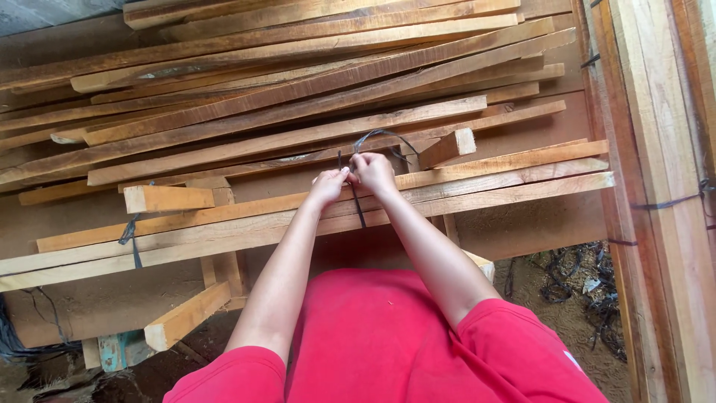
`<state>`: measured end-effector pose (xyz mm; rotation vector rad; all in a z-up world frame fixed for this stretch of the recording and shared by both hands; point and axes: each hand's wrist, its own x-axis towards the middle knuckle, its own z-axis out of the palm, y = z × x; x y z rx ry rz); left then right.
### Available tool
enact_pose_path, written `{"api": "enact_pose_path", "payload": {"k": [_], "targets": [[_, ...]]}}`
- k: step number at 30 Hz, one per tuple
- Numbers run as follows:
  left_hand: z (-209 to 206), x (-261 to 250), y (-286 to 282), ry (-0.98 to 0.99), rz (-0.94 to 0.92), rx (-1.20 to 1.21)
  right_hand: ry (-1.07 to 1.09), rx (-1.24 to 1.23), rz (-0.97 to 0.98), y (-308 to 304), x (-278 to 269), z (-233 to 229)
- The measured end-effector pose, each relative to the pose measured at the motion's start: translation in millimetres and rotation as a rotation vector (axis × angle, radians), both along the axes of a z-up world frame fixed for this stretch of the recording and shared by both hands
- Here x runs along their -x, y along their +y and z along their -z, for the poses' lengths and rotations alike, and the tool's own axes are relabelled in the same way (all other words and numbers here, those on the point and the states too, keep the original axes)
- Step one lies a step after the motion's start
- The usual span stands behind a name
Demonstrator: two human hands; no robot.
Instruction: Organizing and bundling wooden slats in a woodworking shop.
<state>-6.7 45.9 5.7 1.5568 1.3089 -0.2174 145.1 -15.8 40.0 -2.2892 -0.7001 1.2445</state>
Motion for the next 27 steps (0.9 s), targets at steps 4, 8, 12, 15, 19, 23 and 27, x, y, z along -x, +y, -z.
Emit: {"api": "enact_pose_path", "payload": {"k": [4, 8, 12, 15, 19, 23, 27], "targets": [[-25, -5, -3, -0.05, -0.035, 0.014, -0.255, -0.364, 0.021, -37, 8, -27], [-8, -3, -7, -0.042, -0.064, -0.02, -0.338, -0.323, -0.16, -70, 33, -53], [-17, -2, -10, -0.075, -0.109, -0.018, -0.235, -0.287, -0.194, -75, 35, -44], [-31, -4, -12, -0.289, -0.256, -0.017, -0.258, -0.307, -0.14, -78, 38, -34], [-25, -5, -17, -0.374, -0.325, -0.089, -0.095, -0.347, 0.032, -84, 39, -23], [-29, -12, -9, -0.288, -0.374, -0.213, -0.113, -0.329, 0.042, -80, 37, -14], [-20, -17, -4, -0.147, -0.347, -0.346, -0.066, -0.405, 0.089, -83, 34, -13]]}}
